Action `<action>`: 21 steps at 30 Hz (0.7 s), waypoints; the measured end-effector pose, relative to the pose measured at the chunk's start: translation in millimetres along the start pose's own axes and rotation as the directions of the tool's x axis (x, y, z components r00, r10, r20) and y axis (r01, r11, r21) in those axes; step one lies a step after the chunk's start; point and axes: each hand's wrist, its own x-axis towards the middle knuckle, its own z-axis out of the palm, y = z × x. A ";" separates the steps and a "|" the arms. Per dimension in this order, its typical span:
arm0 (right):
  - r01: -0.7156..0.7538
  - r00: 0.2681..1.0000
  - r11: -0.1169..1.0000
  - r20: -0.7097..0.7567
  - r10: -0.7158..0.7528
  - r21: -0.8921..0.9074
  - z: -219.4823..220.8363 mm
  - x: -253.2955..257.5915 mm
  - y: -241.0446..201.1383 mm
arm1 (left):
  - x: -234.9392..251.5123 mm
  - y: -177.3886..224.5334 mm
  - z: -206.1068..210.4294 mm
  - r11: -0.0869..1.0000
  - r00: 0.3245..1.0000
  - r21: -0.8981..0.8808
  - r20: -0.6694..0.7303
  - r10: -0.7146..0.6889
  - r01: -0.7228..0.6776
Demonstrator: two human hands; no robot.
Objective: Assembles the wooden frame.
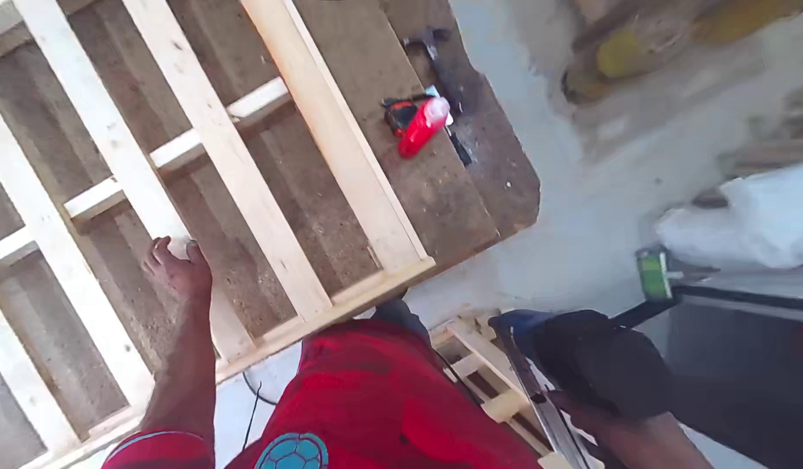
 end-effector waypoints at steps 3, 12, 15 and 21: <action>-0.076 0.997 0.985 0.002 0.076 0.154 -5.0 21.2 144.7 | -92.0 63.4 -6.9 0.988 0.985 -0.091 0.104 0.137 -0.128; -0.355 0.935 0.913 0.062 0.349 0.202 -16.2 96.4 332.5 | -266.6 318.6 74.4 0.992 0.896 -0.113 0.431 0.106 -0.063; -0.411 0.911 0.861 0.088 0.404 0.300 -46.8 123.6 357.3 | -281.0 343.3 98.0 0.997 0.936 0.031 0.347 0.061 -0.076; -0.427 0.892 0.717 0.130 0.432 0.551 -122.4 208.1 384.9 | -286.0 352.1 109.2 0.992 0.969 0.122 0.247 0.003 -0.034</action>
